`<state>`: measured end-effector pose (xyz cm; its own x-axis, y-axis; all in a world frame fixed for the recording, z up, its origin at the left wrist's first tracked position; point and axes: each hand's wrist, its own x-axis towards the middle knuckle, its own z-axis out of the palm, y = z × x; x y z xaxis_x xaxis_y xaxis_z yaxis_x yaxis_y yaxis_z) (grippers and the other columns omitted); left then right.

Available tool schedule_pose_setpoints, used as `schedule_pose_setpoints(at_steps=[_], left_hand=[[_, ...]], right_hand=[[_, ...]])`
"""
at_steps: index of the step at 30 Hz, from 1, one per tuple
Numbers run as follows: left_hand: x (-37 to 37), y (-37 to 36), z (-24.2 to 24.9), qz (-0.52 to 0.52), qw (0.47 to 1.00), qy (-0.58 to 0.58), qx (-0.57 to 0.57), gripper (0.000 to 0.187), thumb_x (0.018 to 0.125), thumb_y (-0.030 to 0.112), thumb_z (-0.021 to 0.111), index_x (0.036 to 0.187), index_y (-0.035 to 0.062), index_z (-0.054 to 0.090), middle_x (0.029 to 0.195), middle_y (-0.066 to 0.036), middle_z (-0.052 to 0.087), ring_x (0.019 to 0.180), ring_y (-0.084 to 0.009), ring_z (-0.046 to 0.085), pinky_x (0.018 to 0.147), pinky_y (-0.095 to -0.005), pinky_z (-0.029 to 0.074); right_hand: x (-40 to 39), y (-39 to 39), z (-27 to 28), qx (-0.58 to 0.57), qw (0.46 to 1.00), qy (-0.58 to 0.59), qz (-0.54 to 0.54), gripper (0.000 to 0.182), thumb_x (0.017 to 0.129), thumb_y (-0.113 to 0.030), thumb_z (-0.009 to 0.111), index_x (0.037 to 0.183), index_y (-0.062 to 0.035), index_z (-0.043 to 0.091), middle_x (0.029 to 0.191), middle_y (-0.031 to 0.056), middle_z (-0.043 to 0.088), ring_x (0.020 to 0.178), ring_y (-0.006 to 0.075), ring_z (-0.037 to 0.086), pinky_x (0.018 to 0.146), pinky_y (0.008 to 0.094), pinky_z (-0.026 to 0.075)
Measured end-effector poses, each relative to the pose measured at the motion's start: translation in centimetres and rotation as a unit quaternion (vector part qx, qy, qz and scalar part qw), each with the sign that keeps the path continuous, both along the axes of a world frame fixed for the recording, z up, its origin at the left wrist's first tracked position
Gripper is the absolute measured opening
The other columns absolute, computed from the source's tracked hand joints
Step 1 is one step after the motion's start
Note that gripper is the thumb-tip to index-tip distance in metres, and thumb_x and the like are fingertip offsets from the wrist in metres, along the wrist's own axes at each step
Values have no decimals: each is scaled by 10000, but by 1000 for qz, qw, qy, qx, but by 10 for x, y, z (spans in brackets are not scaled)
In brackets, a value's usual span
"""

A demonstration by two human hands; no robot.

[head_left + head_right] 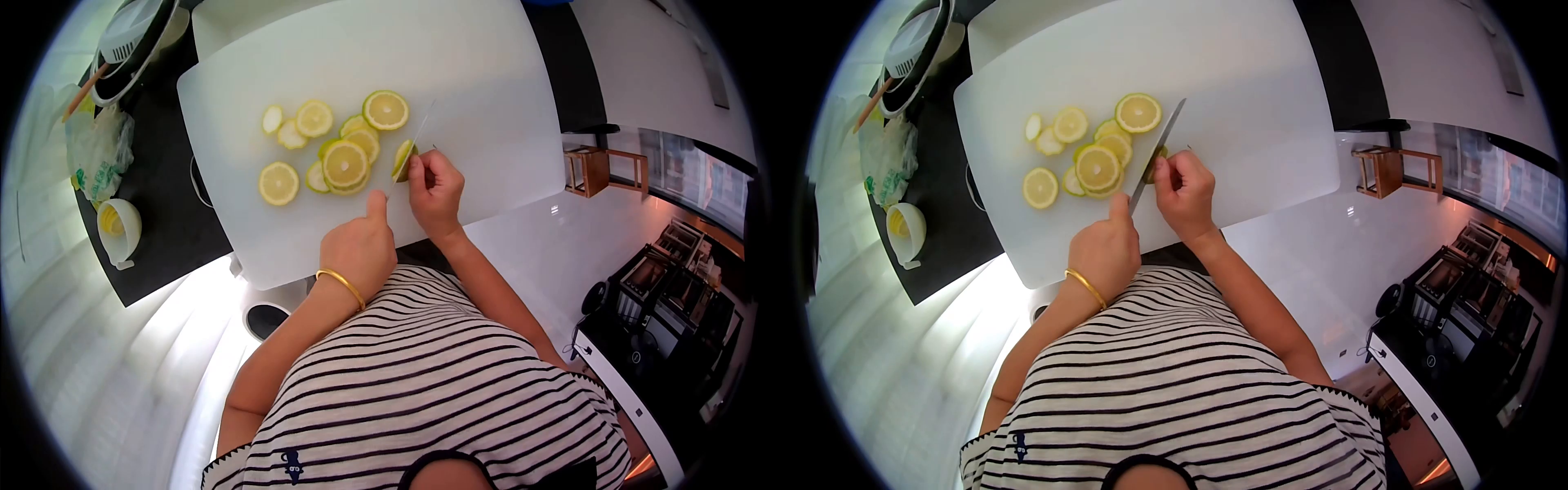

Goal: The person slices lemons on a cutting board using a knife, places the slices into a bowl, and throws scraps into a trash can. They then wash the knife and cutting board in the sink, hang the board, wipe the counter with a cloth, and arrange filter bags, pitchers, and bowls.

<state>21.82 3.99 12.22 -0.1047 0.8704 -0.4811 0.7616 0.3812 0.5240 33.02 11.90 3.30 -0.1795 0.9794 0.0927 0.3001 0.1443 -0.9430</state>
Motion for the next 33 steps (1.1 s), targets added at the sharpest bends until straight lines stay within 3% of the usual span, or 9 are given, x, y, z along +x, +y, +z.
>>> schedule_pose_setpoints(at_steps=[3, 13, 16, 33], left_hand=[[-4, -9, 0, 9, 1000, -3, 17, 280, 818, 89, 493, 1063, 7, 386, 574, -178, 582, 527, -374, 576, 485, -476, 443], [-14, -38, 9, 22, 1000, -7, -20, 278, 840, 83, 500, 1078, 15, 373, 548, -161, 559, 506, -380, 559, 476, -480, 430], [-17, -43, 6, 41, 999, -6, -15, 274, 845, 79, 496, 1079, 12, 369, 539, -159, 552, 493, -378, 555, 462, -476, 427], [-12, -20, -34, 40, 999, -27, 10, 317, 826, 91, 490, 1095, -5, 352, 589, -203, 581, 530, -403, 568, 485, -501, 442]], right_hand=[[-8, -5, 6, 47, 998, -44, -3, 228, 816, -68, 613, 651, -7, 467, 578, 83, 465, 453, 186, 427, 434, 304, 361], [-24, -10, 0, 71, 997, -36, 6, 255, 787, -71, 637, 624, -26, 446, 588, 79, 444, 462, 208, 416, 425, 319, 346], [-30, -10, -1, 126, 991, -25, 29, 255, 770, -56, 647, 619, -30, 443, 600, 72, 443, 464, 204, 420, 415, 309, 348], [-30, -8, -1, 116, 993, -34, 3, 245, 744, -62, 653, 607, -32, 452, 562, 65, 432, 454, 201, 406, 419, 316, 348]])
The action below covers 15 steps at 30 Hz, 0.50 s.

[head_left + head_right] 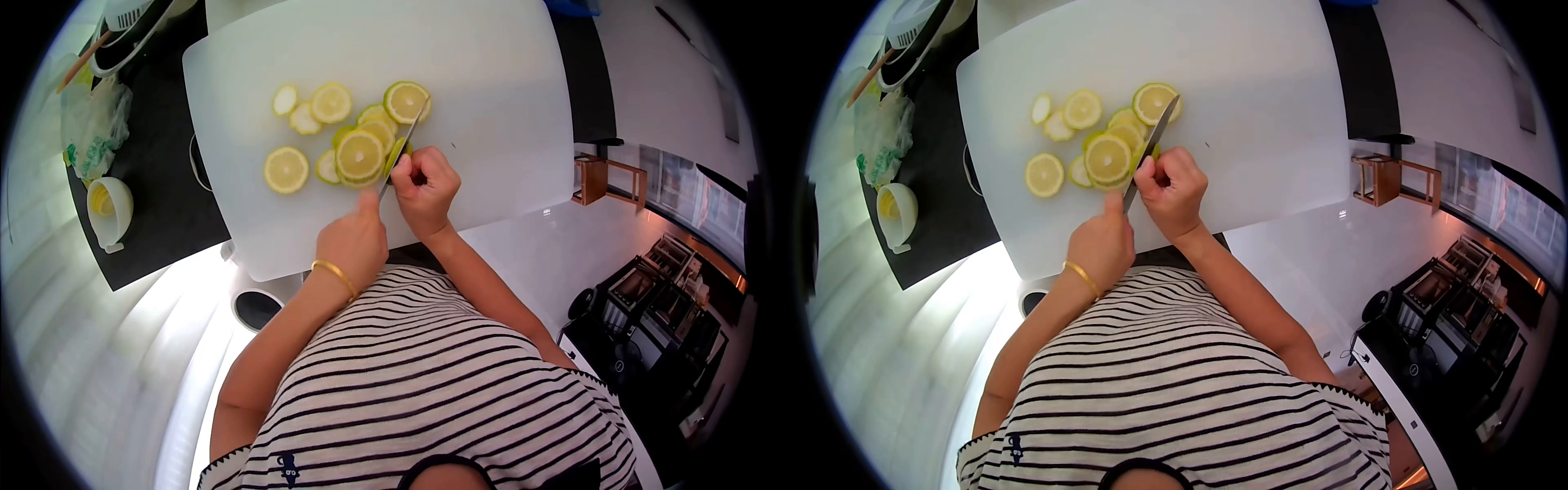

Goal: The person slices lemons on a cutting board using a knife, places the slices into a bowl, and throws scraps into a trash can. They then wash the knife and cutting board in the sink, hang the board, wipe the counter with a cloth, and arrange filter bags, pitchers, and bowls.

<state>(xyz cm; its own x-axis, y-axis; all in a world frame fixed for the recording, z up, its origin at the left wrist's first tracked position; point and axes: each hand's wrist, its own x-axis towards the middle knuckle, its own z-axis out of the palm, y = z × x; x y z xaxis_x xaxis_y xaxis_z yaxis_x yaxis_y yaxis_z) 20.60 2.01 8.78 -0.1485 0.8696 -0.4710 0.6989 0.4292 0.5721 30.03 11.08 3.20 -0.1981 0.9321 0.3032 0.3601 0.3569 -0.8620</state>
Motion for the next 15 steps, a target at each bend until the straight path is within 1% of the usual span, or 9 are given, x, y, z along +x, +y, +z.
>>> schedule_pose_setpoints(at_steps=[1, 5, 7, 8, 10, 11, 13, 14, 15], left_hand=[[3, 7, -5, 2, 1000, 12, 8, 322, 818, 104, 488, 1091, 0, 354, 616, -204, 602, 562, -398, 591, 500, -488, 464], [11, 26, -16, 24, 1000, 7, 0, 335, 825, 104, 461, 1123, -2, 353, 655, -203, 617, 595, -400, 603, 530, -493, 474], [10, 30, -12, 3, 999, 41, 5, 350, 826, 102, 447, 1148, 4, 352, 689, -201, 628, 624, -393, 614, 556, -492, 480], [5, 29, -14, 6, 999, 46, 16, 350, 826, 102, 447, 1148, 4, 352, 689, -201, 628, 624, -393, 614, 556, -492, 480], [5, 13, -19, -10, 999, 46, 26, 343, 821, 117, 478, 1126, 0, 370, 634, -194, 607, 566, -398, 585, 501, -505, 451], [4, 8, -15, -7, 998, 48, 29, 343, 821, 117, 478, 1126, 0, 370, 634, -194, 607, 566, -398, 585, 501, -505, 451], [-1, -9, -4, -32, 997, 59, -38, 316, 819, 103, 476, 1106, 7, 385, 624, -180, 608, 564, -389, 587, 508, -499, 453], [-4, -14, -5, -30, 997, 61, -36, 316, 819, 103, 476, 1106, 7, 385, 624, -180, 608, 564, -389, 587, 508, -499, 453], [-8, -16, -9, -33, 998, 57, 4, 297, 823, 100, 477, 1094, 14, 391, 613, -175, 603, 557, -383, 586, 505, -492, 452]], right_hand=[[1, 0, 0, 8, 1000, -2, 4, 243, 743, -66, 651, 607, -31, 452, 561, 66, 433, 454, 205, 407, 422, 320, 349], [5, -3, 0, 2, 1000, 0, 5, 247, 737, -65, 650, 600, -25, 448, 561, 72, 436, 456, 211, 408, 424, 320, 346], [7, 1, 1, -46, 999, 7, 20, 241, 743, -65, 642, 599, -15, 456, 566, 78, 446, 458, 200, 406, 426, 312, 340], [6, 5, -3, -36, 999, 12, 23, 241, 743, -65, 642, 599, -15, 456, 566, 78, 446, 458, 200, 406, 426, 312, 340], [12, 3, -11, -109, 994, 33, -6, 249, 770, -76, 636, 602, -8, 465, 572, 64, 463, 466, 157, 415, 436, 291, 350], [11, 3, -11, -192, 977, 83, -30, 261, 802, -87, 622, 603, -6, 473, 575, 50, 472, 478, 115, 423, 447, 273, 362], [13, 2, -14, -175, 982, 70, -21, 232, 817, -94, 617, 644, -7, 489, 577, 35, 474, 489, 99, 442, 455, 256, 375], [12, 3, -14, -154, 986, 56, -8, 204, 832, -100, 611, 684, -8, 505, 579, 20, 475, 500, 82, 460, 463, 239, 388], [10, 1, -12, -149, 987, 58, -3, 204, 832, -100, 611, 684, -8, 505, 579, 20, 475, 500, 82, 460, 463, 239, 388]])
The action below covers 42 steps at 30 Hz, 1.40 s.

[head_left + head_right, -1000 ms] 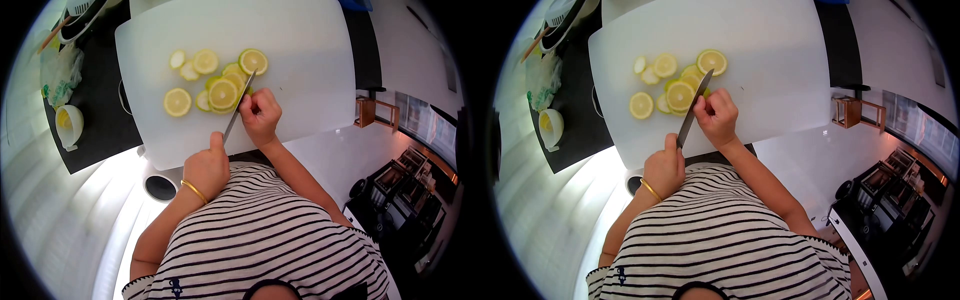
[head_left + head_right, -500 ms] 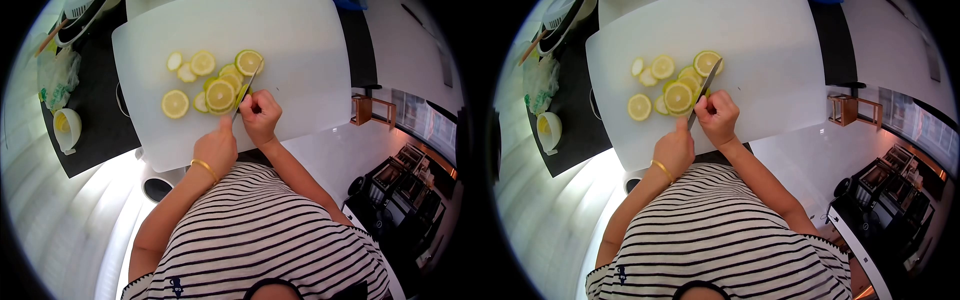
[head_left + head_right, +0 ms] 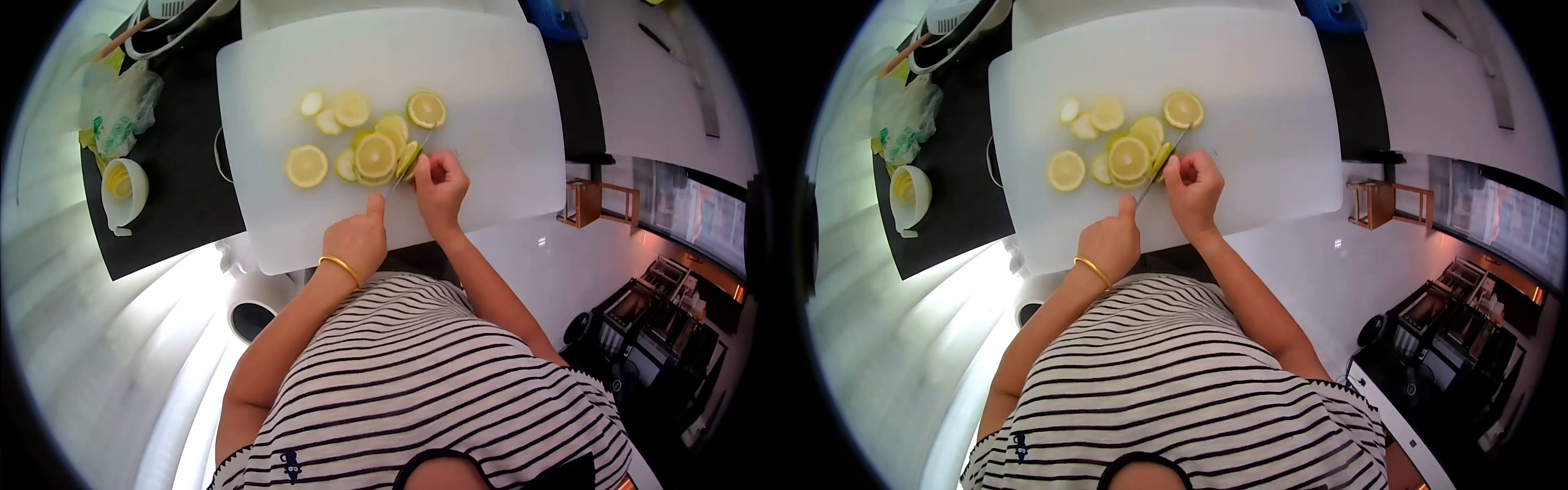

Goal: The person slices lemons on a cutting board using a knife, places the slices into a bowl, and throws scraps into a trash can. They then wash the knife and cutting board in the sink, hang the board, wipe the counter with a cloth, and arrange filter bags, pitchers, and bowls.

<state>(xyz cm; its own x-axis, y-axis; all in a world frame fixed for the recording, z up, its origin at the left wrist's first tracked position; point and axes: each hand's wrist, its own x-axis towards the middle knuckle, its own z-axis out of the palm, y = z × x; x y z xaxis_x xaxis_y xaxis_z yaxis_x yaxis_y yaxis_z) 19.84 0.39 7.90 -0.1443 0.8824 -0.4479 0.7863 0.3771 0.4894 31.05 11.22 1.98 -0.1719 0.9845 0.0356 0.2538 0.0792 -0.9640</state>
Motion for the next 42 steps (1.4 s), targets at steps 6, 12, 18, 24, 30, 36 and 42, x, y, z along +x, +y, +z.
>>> schedule_pose_setpoints(at_steps=[6, 12, 18, 24, 30, 36, 42], left_hand=[[-14, -13, 15, 16, 998, -21, 56, 230, 845, 111, 491, 1052, 51, 412, 578, -164, 580, 532, -367, 575, 488, -475, 433], [-25, -24, 24, 35, 995, -43, 87, 219, 850, 113, 490, 1048, 53, 418, 571, -149, 576, 518, -361, 567, 479, -467, 421], [-53, -44, 22, 83, 985, -91, 121, 203, 857, 95, 494, 1044, 49, 428, 584, -145, 572, 514, -359, 560, 471, -453, 407], [-61, -55, 19, 100, 983, -75, 138, 215, 858, 116, 506, 1050, 54, 433, 591, -132, 584, 513, -354, 564, 471, -453, 421], [-67, -70, 18, 148, 974, -90, 150, 193, 858, 99, 502, 1033, 54, 435, 604, -136, 593, 520, -351, 572, 481, -444, 429], [-71, -84, 17, 182, 968, -96, 140, 190, 857, 104, 505, 1029, 58, 438, 627, -139, 605, 539, -350, 585, 509, -435, 448], [-74, -95, 17, 210, 963, -97, 142, 212, 850, 112, 511, 1042, 52, 442, 656, -149, 621, 560, -358, 595, 529, -443, 459]], right_hand=[[2, -8, 8, -52, 996, 72, -24, 99, 886, -87, 573, 913, -2, 529, 762, 12, 530, 573, 59, 542, 513, 203, 444], [-1, -8, 22, 24, 1000, 6, 15, 185, 819, -56, 620, 988, 13, 590, 911, 83, 582, 576, 108, 571, 514, 215, 468], [9, 2, 22, 36, 994, -97, 37, 278, 709, -26, 641, 982, 1, 594, 871, 86, 610, 551, 121, 573, 510, 252, 474], [-7, 8, 42, 204, 961, -180, 48, 230, 686, -71, 677, 895, -20, 593, 805, 66, 577, 593, 183, 569, 542, 280, 484], [-18, 2, 42, 284, 920, -248, 109, 473, 586, -276, 793, 952, -58, 587, 1076, 132, 507, 981, 308, 511, 787, 398, 454], [-43, 1, 43, 344, 868, -281, 219, 730, 509, -390, 820, 1139, -139, 550, 1277, 181, 390, 1163, 363, 379, 932, 470, 366], [-45, 21, 45, 284, 855, -332, 278, 639, 537, -271, 768, 1126, -140, 556, 1288, 188, 391, 1164, 362, 380, 921, 459, 381]])
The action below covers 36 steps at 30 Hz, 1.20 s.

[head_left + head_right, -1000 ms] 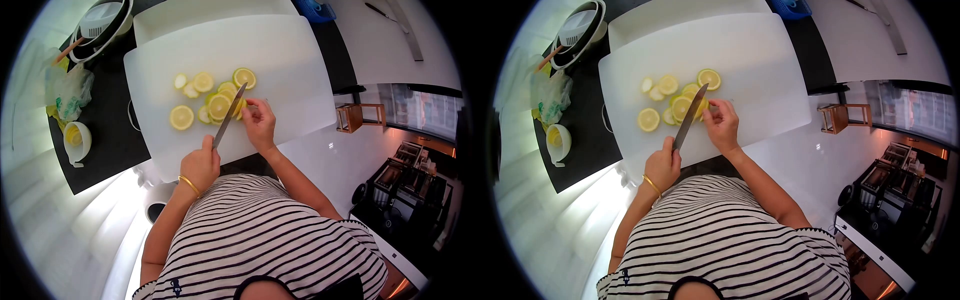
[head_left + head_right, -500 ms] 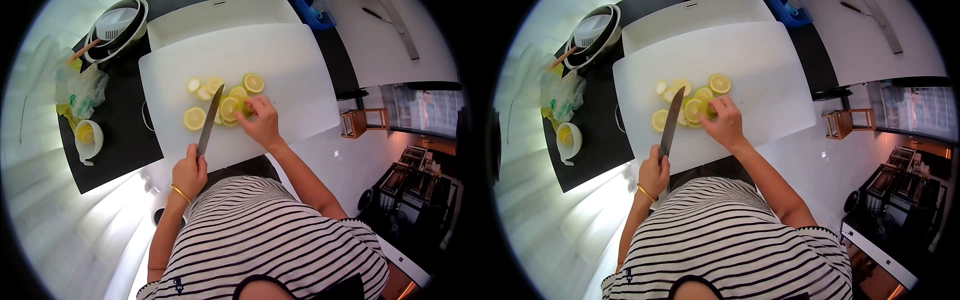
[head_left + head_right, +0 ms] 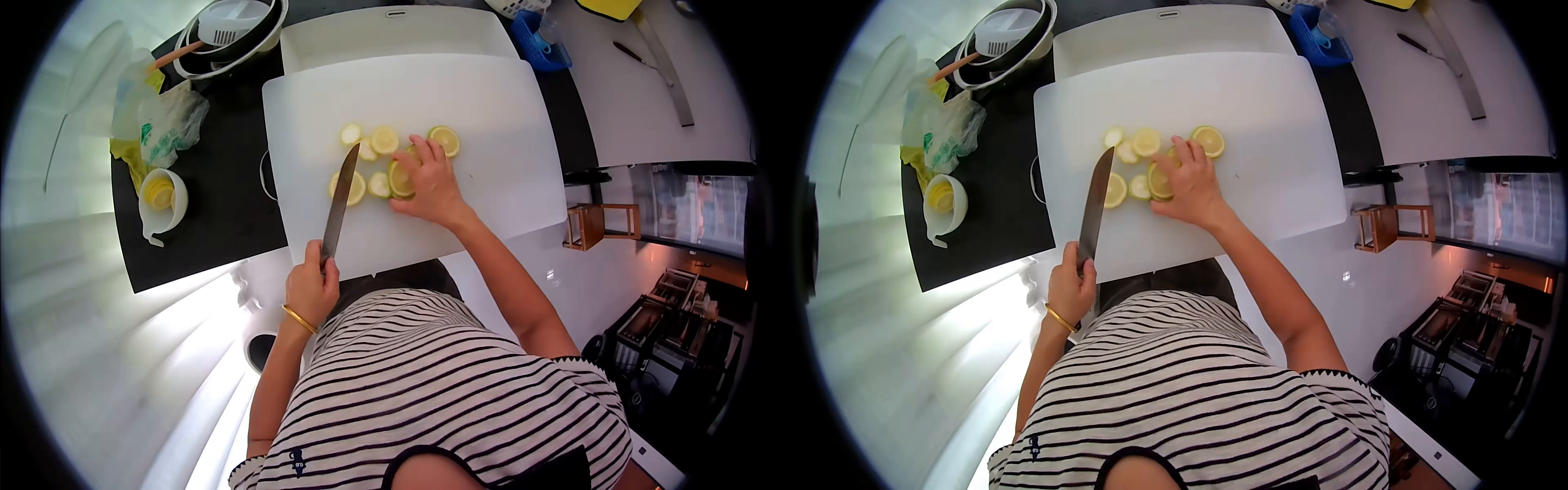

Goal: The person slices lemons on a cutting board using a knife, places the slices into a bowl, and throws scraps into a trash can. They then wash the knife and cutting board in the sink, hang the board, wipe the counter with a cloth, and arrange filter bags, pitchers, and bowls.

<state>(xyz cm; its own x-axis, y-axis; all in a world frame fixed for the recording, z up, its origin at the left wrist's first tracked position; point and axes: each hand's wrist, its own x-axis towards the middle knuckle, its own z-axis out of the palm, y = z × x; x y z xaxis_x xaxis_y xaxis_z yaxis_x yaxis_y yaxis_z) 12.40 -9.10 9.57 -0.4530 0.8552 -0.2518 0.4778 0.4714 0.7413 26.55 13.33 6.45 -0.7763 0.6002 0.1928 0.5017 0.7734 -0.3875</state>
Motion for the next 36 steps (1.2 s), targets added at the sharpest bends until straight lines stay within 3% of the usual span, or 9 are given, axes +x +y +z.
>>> schedule_pose_setpoints(at_steps=[10, 15, 19, 22, 24, 28, 32, 34, 36], left_hand=[[6, -1, -2, 5, 1000, -13, 17, 231, 842, 114, 518, 1052, 52, 445, 670, -151, 628, 563, -361, 597, 525, -445, 460], [7, 8, 8, -2, 1000, -7, 29, 226, 842, 99, 525, 1047, 40, 452, 668, -166, 622, 560, -358, 601, 502, -412, 457], [2, -2, 2, 105, 988, 0, 116, 208, 846, 78, 533, 1033, 14, 469, 664, -176, 614, 558, -337, 611, 478, -353, 452], [-9, -21, 10, 216, 959, 26, 181, 206, 855, 76, 541, 1020, -16, 460, 629, -140, 585, 504, -226, 592, 463, -289, 433], [-26, -38, 11, 255, 938, 66, 223, 204, 859, 69, 538, 1022, -21, 454, 613, -118, 573, 472, -191, 571, 440, -277, 422], [-43, -79, 23, 417, 880, -13, 228, 218, 871, 55, 524, 1055, -24, 437, 592, -69, 537, 458, -139, 530, 423, -259, 404], [-42, -122, 18, 507, 841, 65, 178, 277, 884, 47, 499, 1146, -9, 431, 589, -35, 503, 446, -93, 466, 410, -255, 378], [-39, -125, 31, 557, 805, -35, 201, 288, 904, 40, 457, 1187, 12, 408, 568, -19, 467, 394, -76, 415, 355, -216, 329], [-39, -124, 33, 560, 798, -51, 218, 290, 914, 48, 447, 1189, -14, 379, 569, -26, 464, 361, -75, 392, 325, -208, 303]], right_hand=[[16, 13, -8, -53, 996, 74, -11, 540, 520, -162, 738, 1026, -103, 558, 1046, 113, 471, 990, 312, 474, 853, 405, 430], [21, 8, 0, -66, 970, 220, -78, 482, 550, -109, 704, 1002, -63, 543, 985, 112, 503, 856, 301, 534, 767, 371, 466], [-14, 23, 38, -140, 953, 263, -57, 463, 560, -104, 697, 991, -45, 538, 947, 124, 517, 897, 299, 542, 782, 373, 464], [-88, 16, 77, -260, 918, 298, 3, 473, 555, -112, 705, 992, -40, 538, 955, 129, 524, 900, 300, 550, 781, 364, 461], [-157, -7, 94, -191, 935, 249, 165, 466, 583, -77, 687, 1024, -53, 539, 966, 94, 531, 880, 240, 554, 791, 321, 454], [-285, -83, 99, -119, 922, 141, 341, 564, 554, -253, 757, 1052, -81, 557, 999, 141, 516, 903, 321, 566, 769, 396, 477], [-375, -144, 56, 9, 901, 88, 424, 348, 553, -337, 715, 777, -78, 651, 772, 127, 616, 779, 309, 611, 644, 432, 501], [-394, -159, 26, 82, 912, 40, 400, 287, 521, -283, 697, 754, -117, 671, 691, 87, 614, 715, 277, 625, 561, 417, 490], [-371, -163, 44, 82, 938, 58, 333, 369, 582, -326, 712, 878, -113, 659, 876, 96, 602, 879, 287, 593, 696, 411, 467]])
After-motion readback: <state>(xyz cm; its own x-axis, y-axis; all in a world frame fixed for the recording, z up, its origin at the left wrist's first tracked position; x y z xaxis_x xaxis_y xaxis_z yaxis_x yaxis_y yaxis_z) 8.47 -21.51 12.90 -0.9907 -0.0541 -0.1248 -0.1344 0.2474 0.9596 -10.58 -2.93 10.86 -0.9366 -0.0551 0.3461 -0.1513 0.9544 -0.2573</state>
